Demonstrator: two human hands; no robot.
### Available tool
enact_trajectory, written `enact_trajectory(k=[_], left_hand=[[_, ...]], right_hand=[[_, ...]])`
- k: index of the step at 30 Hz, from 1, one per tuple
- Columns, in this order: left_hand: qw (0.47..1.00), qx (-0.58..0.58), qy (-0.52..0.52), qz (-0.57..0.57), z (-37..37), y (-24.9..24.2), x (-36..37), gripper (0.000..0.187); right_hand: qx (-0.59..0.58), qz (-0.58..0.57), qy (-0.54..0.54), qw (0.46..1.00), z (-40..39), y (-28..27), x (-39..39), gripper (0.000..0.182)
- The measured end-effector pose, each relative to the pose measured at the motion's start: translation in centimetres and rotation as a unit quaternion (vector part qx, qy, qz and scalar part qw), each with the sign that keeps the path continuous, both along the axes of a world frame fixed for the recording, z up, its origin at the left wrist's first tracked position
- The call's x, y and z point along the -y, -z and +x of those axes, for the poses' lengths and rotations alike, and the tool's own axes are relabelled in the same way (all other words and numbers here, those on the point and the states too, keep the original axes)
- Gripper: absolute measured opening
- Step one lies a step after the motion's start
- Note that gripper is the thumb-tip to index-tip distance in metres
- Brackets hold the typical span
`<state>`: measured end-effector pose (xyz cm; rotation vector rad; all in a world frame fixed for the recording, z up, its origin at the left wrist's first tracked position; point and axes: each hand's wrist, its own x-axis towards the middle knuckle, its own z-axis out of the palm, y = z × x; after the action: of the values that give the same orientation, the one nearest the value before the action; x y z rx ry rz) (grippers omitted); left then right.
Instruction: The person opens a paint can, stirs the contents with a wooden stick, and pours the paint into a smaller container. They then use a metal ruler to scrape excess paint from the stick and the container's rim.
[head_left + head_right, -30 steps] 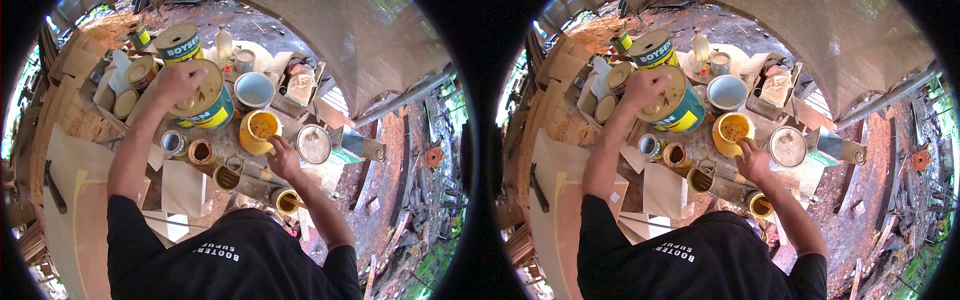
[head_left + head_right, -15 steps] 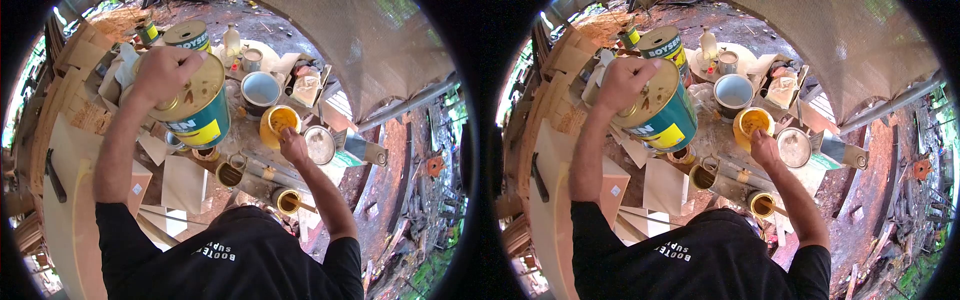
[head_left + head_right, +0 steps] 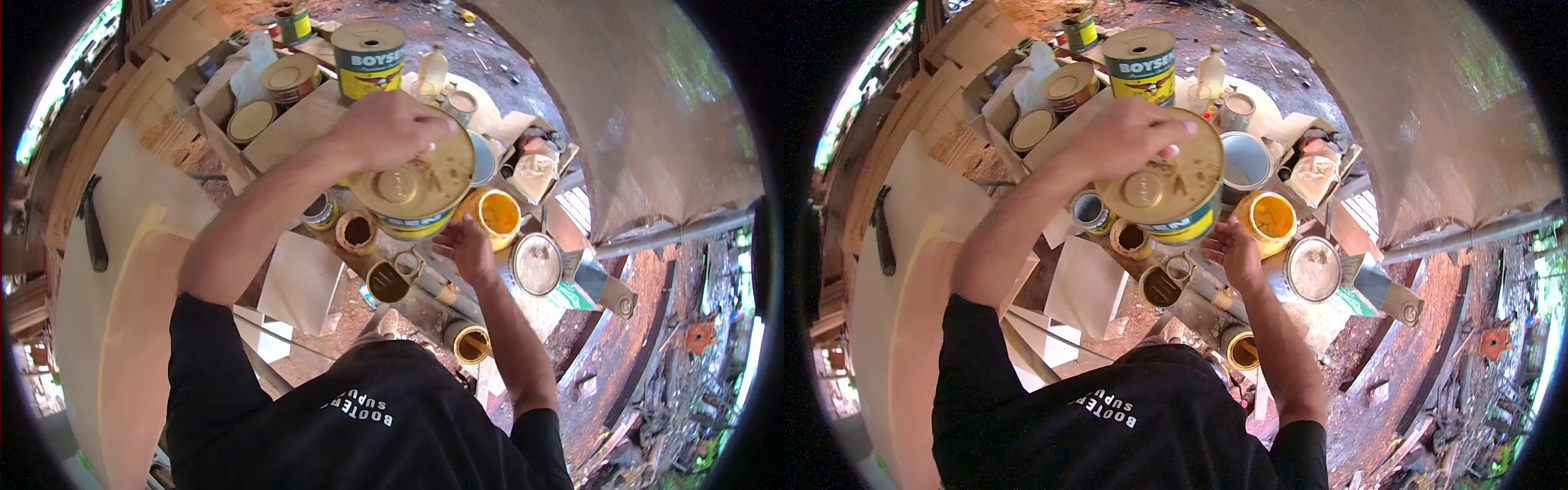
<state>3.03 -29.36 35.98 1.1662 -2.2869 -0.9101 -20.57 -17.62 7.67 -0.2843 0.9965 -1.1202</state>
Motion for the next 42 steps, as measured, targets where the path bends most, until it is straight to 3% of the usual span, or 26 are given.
enact_trajectory(k=[4, 8, 11, 15, 20, 42], left_hand=[[0.997, 0.043, 0.039, 0.056, -0.8, 0.9, 1.0, 0.049], [0.985, 0.125, 0.065, 0.103, -1.0, 2.3, 1.7, 0.051], [0.979, 0.118, 0.067, 0.150, -0.6, 5.0, 2.3, 0.051], [0.976, 0.148, 0.075, 0.143, -0.2, 6.8, 2.0, 0.050], [0.975, 0.149, 0.070, 0.146, 0.1, 8.3, 2.2, 0.051], [0.986, 0.091, 0.060, 0.125, 1.5, 9.6, 1.0, 0.051]], right_hand=[[0.008, -0.015, 0.039, 0.999, 1.5, -4.6, 0.7, 0.038], [-0.072, 0.001, 0.030, 0.997, -0.9, -2.4, 0.1, 0.037], [-0.119, 0.006, 0.010, 0.993, -1.5, -2.7, -0.6, 0.039], [-0.168, 0.031, 0.023, 0.985, -1.5, -2.2, -1.1, 0.032], [-0.204, 0.037, 0.013, 0.978, -1.6, -2.2, -1.7, 0.040], [-0.345, 0.033, 0.009, 0.938, -5.2, -5.6, -3.3, 0.036]])
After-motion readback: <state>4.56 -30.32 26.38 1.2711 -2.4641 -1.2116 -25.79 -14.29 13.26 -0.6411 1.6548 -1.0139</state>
